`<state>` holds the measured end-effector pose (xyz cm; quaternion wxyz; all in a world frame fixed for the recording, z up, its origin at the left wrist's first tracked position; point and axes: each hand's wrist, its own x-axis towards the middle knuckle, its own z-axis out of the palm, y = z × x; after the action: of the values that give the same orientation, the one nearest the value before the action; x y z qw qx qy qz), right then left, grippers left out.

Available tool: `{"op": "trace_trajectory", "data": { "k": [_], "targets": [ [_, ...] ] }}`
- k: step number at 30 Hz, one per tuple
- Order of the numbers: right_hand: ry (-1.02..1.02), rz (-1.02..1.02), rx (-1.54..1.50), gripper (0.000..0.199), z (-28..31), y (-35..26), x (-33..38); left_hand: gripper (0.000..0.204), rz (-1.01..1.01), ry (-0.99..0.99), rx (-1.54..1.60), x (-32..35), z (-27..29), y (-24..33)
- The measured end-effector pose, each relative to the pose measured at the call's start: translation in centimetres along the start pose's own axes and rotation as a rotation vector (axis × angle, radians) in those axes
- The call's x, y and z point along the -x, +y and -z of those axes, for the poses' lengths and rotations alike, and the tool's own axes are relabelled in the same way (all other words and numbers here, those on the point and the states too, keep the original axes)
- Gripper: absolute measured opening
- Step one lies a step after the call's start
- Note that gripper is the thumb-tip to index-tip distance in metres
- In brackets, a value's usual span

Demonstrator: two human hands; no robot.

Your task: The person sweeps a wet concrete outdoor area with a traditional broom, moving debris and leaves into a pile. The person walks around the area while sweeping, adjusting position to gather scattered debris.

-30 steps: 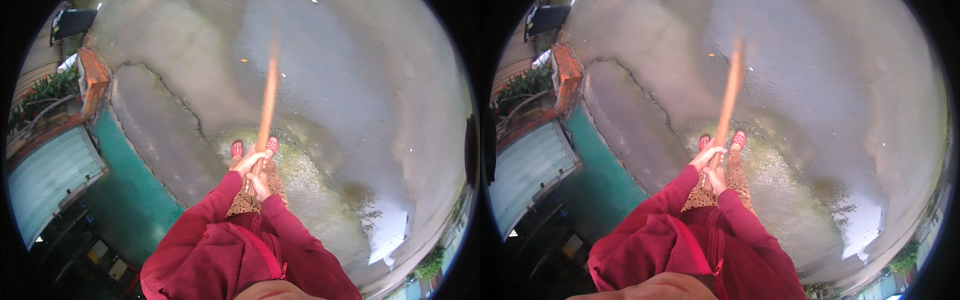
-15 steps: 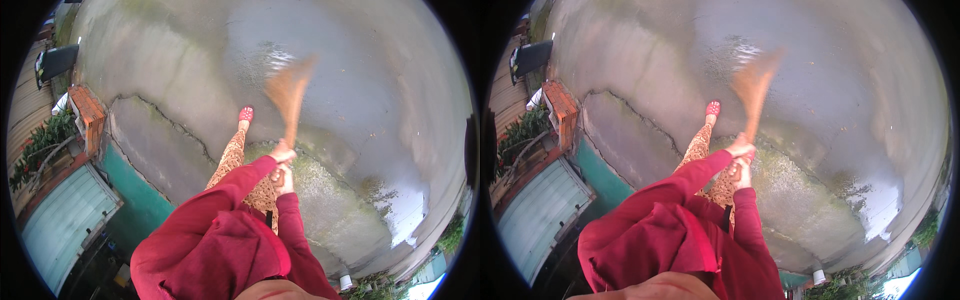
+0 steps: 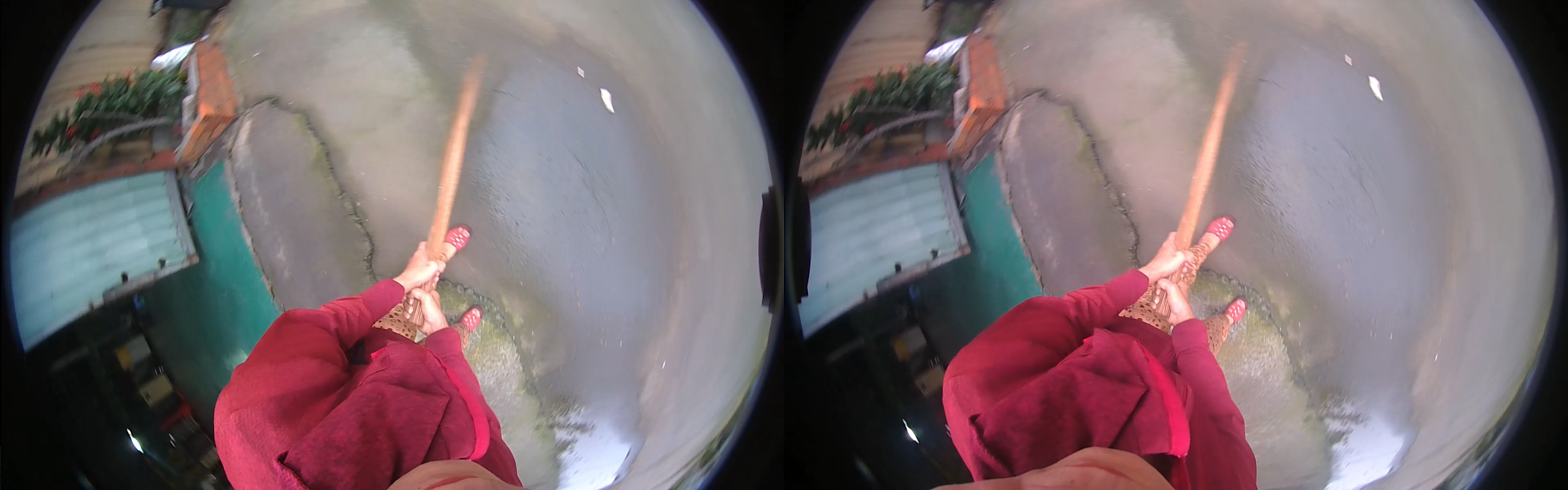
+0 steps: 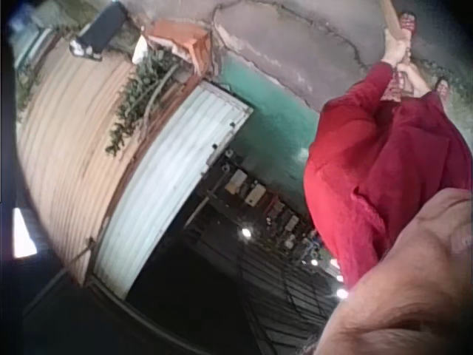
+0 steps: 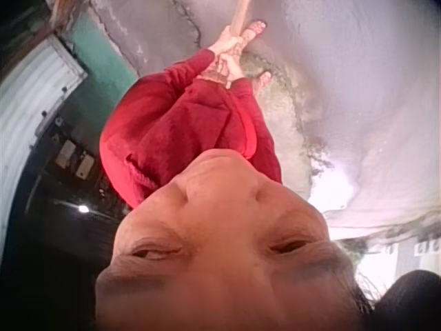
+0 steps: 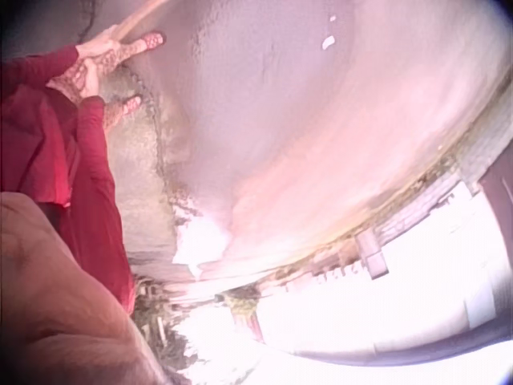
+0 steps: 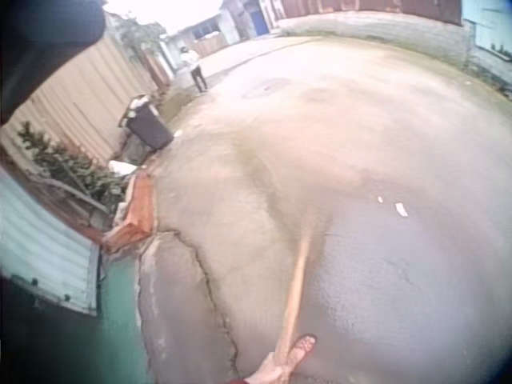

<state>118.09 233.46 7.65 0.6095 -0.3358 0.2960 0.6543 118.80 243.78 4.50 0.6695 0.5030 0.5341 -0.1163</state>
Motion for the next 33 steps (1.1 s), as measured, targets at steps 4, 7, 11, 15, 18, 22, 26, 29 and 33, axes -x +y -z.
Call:
{"op": "trace_trajectory", "data": {
  "k": [4,7,11,15,18,22,26,29,33],
  "targets": [
    [-0.186,-0.222,0.118,0.009,-6.5,-4.2,-8.1,0.022,0.052,0.252,0.117,-5.0,9.8,3.2],
    [-0.219,-0.252,0.184,0.01,-8.7,-6.5,-11.8,0.013,0.085,0.309,0.175,-6.7,11.9,5.5],
    [-0.132,-0.206,-0.083,0.012,-4.7,-9.5,-11.1,0.017,0.087,0.163,-0.02,-11.0,6.1,5.5],
    [0.089,0.112,-0.435,0.01,1.5,-11.8,-3.2,0.042,0.084,-0.07,-0.45,-11.3,-7.4,5.2],
    [0.327,0.359,-0.39,0.008,0.6,-15.8,-1.3,0.039,0.03,-0.539,-0.499,-12.1,-13.2,9.6],
    [0.536,0.437,-0.31,0.004,-0.7,-20.9,-1.6,0.029,0.106,-0.943,-0.164,-13.8,-16.4,12.5],
    [0.483,0.352,-0.142,0.004,-2.1,-19.7,1.3,0.04,-0.038,-0.6,-0.054,-6.9,-14.2,16.6],
    [0.223,0.15,0.108,0.011,-2.0,-20.6,-0.8,0.051,0.034,-0.312,0.035,-7.2,-11.4,18.5],
    [-0.264,0.035,-0.082,0.01,-2.9,-31.2,-5.8,0.01,-0.02,0.036,-0.136,-17.7,-8.6,23.0]
  ]
}}
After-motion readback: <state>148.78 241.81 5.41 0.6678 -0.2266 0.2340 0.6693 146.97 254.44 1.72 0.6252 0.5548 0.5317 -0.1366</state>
